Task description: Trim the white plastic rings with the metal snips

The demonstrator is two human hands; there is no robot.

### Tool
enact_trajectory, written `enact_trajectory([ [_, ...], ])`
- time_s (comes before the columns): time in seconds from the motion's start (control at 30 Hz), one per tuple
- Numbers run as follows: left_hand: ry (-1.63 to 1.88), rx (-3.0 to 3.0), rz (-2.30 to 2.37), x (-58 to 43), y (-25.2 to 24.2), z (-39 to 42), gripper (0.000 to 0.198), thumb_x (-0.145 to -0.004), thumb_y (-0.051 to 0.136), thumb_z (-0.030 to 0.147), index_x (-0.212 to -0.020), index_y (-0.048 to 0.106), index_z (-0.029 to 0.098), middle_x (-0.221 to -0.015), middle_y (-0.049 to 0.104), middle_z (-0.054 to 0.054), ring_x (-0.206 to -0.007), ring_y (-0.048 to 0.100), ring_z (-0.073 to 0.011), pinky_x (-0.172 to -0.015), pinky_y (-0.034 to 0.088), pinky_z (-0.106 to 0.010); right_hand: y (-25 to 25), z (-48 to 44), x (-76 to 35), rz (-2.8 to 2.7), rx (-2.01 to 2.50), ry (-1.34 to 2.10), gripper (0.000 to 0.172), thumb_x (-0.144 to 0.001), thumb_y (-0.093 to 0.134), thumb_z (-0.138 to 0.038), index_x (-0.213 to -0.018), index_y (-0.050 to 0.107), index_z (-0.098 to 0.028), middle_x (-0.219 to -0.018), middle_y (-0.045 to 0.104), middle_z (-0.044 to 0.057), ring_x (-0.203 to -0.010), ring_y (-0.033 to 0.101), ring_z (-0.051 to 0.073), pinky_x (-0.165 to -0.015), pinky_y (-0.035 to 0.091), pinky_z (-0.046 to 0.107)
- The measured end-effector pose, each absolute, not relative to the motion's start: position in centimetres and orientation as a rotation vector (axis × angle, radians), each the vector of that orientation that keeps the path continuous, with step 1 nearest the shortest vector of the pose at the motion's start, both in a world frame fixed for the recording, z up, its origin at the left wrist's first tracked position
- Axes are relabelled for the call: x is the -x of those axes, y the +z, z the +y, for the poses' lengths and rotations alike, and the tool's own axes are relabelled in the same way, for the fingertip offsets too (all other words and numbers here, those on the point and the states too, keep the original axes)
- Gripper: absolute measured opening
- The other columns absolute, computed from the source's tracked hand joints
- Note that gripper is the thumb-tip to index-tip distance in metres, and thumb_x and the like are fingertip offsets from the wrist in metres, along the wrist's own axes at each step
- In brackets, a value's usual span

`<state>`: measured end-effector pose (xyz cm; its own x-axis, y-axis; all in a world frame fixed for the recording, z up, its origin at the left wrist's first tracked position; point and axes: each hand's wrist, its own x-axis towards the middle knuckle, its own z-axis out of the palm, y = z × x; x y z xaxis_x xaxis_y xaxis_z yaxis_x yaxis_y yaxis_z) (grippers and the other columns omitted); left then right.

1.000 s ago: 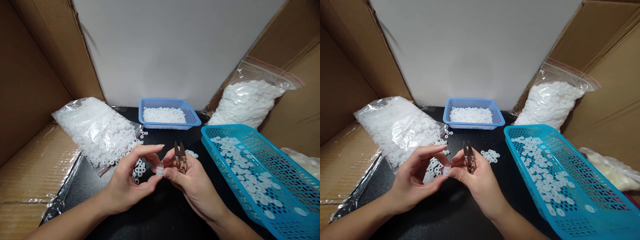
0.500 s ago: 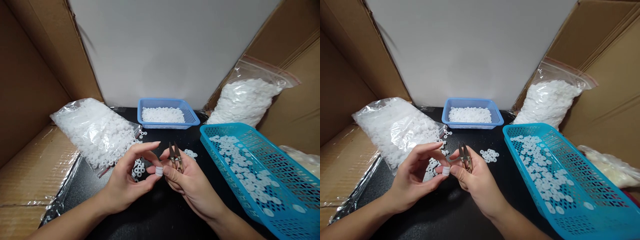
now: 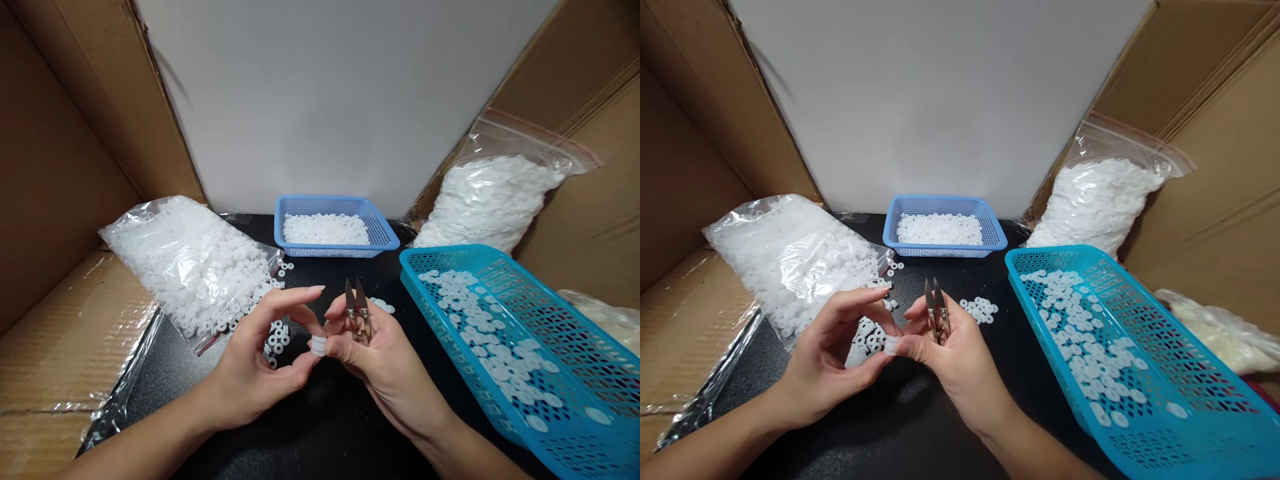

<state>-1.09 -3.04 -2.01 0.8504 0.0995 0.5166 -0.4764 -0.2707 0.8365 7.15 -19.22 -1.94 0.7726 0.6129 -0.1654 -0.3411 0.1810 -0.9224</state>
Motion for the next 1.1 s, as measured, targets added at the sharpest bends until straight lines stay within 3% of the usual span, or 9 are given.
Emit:
enact_trajectory([
  [0.1,0.516,-1.747,-0.287,1.2,-2.1,-2.9,0.067,-0.085,0.073,0.004,-0.143,0.056,0.034,-0.100,0.072,-0.002,-0.093,0.069,-0.0169,-0.093,0.054,-0.030,-1.9,-19.1,-7.2,-0.266,1.214,0.644,0.047,-0.057,0.099,-0.043,-0.081,0.063,-0.021,-0.069,0.060,-0.005,-0.060,0.052,0.011,-0.059,0.045,0.025],
  [0.23,0.469,-1.678,-0.274,1.1,-2.0,-2.7,0.067,-0.087,0.074,0.006,-0.144,0.055,0.036,-0.100,0.073,-0.001,-0.095,0.069,-0.0162,-0.092,0.053,-0.028,-2.0,-19.1,-7.3,-0.285,1.187,0.659,0.043,-0.068,0.093,-0.045,-0.080,0.060,-0.020,-0.059,0.050,-0.008,-0.046,0.030,0.005,-0.043,0.022,0.021],
  [0.43,0.399,-1.525,-0.228,0.7,-1.6,-2.6,0.064,-0.086,0.077,0.010,-0.143,0.057,0.032,-0.094,0.073,-0.003,-0.090,0.069,-0.0172,-0.084,0.054,-0.029,-2.3,-19.2,-7.2,-0.375,1.157,0.611,0.035,-0.087,0.078,-0.049,-0.086,0.059,-0.020,-0.064,0.066,-0.002,-0.043,0.023,0.004,-0.042,0.018,0.022],
  [0.5,0.371,-1.465,-0.212,0.5,-1.6,-2.5,0.063,-0.086,0.078,0.011,-0.142,0.059,0.031,-0.094,0.074,-0.003,-0.089,0.069,-0.0170,-0.083,0.054,-0.029,-2.2,-19.4,-7.2,-0.432,1.189,0.546,0.032,-0.092,0.073,-0.049,-0.084,0.061,-0.020,-0.066,0.068,-0.001,-0.044,0.027,0.005,-0.042,0.021,0.022],
  [0.6,0.312,-1.371,-0.200,0.3,-1.9,-2.2,0.064,-0.085,0.078,0.011,-0.142,0.059,0.034,-0.095,0.075,-0.002,-0.089,0.067,-0.0154,-0.085,0.053,-0.028,-1.9,-19.7,-7.3,-0.569,1.303,0.330,0.024,-0.091,0.076,-0.042,-0.081,0.069,-0.022,-0.073,0.068,0.000,-0.056,0.049,0.010,-0.050,0.038,0.022],
  [0.7,0.222,-1.268,-0.181,0.2,-2.2,-2.0,0.066,-0.084,0.080,0.011,-0.142,0.060,0.034,-0.094,0.074,-0.001,-0.087,0.066,-0.0141,-0.082,0.052,-0.026,-1.7,-19.9,-7.6,-0.754,1.413,0.135,0.008,-0.085,0.083,-0.032,-0.092,0.080,-0.029,-0.083,0.064,0.000,-0.070,0.060,0.012,-0.059,0.050,0.022],
  [0.87,-0.075,-1.048,-0.073,0.0,-2.3,-1.9,0.070,-0.077,0.087,0.013,-0.140,0.061,0.033,-0.086,0.069,0.002,-0.075,0.066,-0.0114,-0.069,0.051,-0.022,-2.4,-19.4,-7.7,-1.146,1.362,0.065,0.016,-0.091,0.076,-0.020,-0.103,0.082,-0.029,-0.105,0.072,0.005,-0.084,0.073,0.015,-0.069,0.062,0.025],
  [0.97,-0.053,-1.019,0.017,-0.4,-2.5,-1.8,0.069,-0.073,0.091,0.021,-0.136,0.063,0.028,-0.082,0.072,0.001,-0.072,0.067,-0.0116,-0.070,0.052,-0.022,-2.6,-18.2,-8.3,-1.194,1.396,-0.020,0.014,-0.095,0.070,-0.018,-0.100,0.081,-0.026,-0.093,0.079,0.004,-0.082,0.075,0.016,-0.072,0.062,0.027],
  [1.1,0.379,-1.267,0.253,-1.3,-2.9,-0.9,0.042,-0.076,0.086,0.048,-0.100,0.074,0.015,-0.069,0.072,-0.003,-0.058,0.060,-0.0117,-0.057,0.048,-0.021,-2.0,-15.8,-12.3,-0.909,1.684,-0.213,0.013,-0.095,0.068,-0.027,-0.091,0.079,-0.022,-0.091,0.081,0.005,-0.081,0.076,0.021,-0.074,0.061,0.033],
])
